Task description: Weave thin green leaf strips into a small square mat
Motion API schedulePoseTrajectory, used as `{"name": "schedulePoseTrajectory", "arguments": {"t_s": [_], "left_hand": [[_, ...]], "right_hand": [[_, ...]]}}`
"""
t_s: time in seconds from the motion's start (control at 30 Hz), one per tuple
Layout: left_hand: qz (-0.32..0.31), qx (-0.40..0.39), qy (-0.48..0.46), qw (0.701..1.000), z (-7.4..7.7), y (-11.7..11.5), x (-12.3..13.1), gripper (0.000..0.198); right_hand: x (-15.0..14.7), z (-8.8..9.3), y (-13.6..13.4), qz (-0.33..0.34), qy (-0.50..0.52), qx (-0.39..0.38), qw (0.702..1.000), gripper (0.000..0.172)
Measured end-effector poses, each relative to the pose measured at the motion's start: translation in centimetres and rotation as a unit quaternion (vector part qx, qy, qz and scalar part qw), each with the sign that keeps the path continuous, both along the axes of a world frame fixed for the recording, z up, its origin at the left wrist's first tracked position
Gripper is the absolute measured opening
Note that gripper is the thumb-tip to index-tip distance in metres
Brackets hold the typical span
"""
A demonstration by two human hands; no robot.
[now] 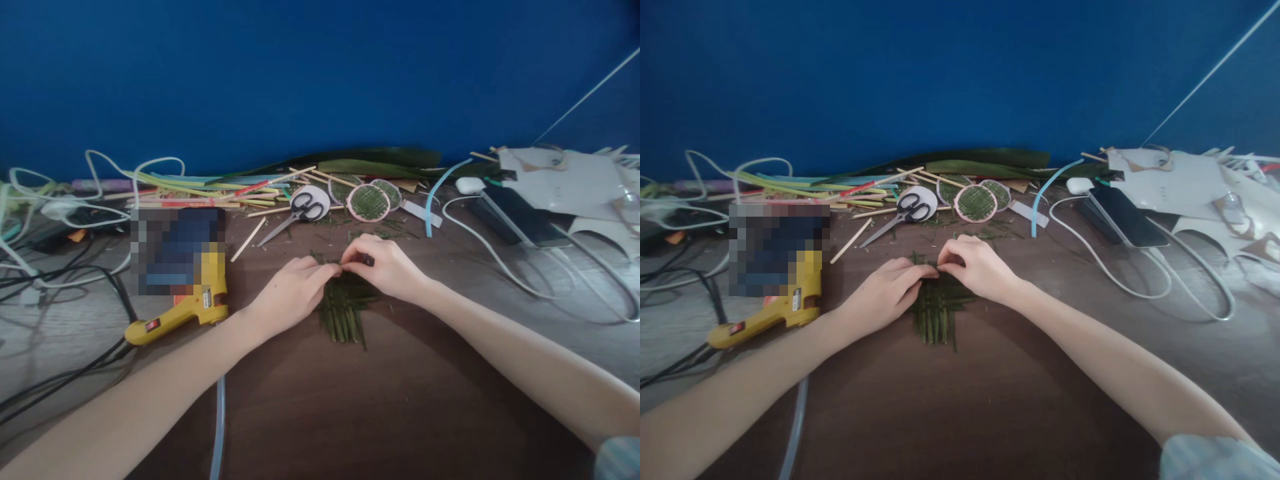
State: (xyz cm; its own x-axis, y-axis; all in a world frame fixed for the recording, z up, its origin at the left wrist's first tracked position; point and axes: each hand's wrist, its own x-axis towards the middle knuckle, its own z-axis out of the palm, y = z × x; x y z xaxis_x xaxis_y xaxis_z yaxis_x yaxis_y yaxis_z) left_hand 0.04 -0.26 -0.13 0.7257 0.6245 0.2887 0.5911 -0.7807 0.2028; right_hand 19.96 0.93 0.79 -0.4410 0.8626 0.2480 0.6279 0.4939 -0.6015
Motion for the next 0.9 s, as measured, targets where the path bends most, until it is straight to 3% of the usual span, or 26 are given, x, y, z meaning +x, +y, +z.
{"name": "schedulePoseTrajectory", "arguments": {"t_s": [0.2,0.33,0.5,0.63,0.9], "left_hand": [[-0.050,0.069,0.031,0.996,0.3,0.0,-0.2,0.028],[-0.053,0.072,0.035,0.995,0.3,0.1,-0.2,0.028],[-0.019,-0.022,0.003,1.000,0.4,0.0,-0.2,0.029],[0.001,-0.107,-0.035,0.994,0.5,0.1,-0.2,0.029],[0.003,-0.145,-0.057,0.988,0.6,0.2,-0.2,0.029]], "right_hand": [[-0.2,-0.3,-0.1,-0.021,0.054,-0.030,0.998,0.004],[0.0,-0.3,0.1,-0.027,0.048,-0.032,0.998,0.003],[0.6,-0.5,0.5,-0.019,0.002,0.012,1.000,0.005],[0.9,-0.8,0.7,-0.004,-0.025,-0.008,1.000,0.013],[0.9,-0.5,0.6,0.006,-0.020,-0.025,0.999,0.013]]}}
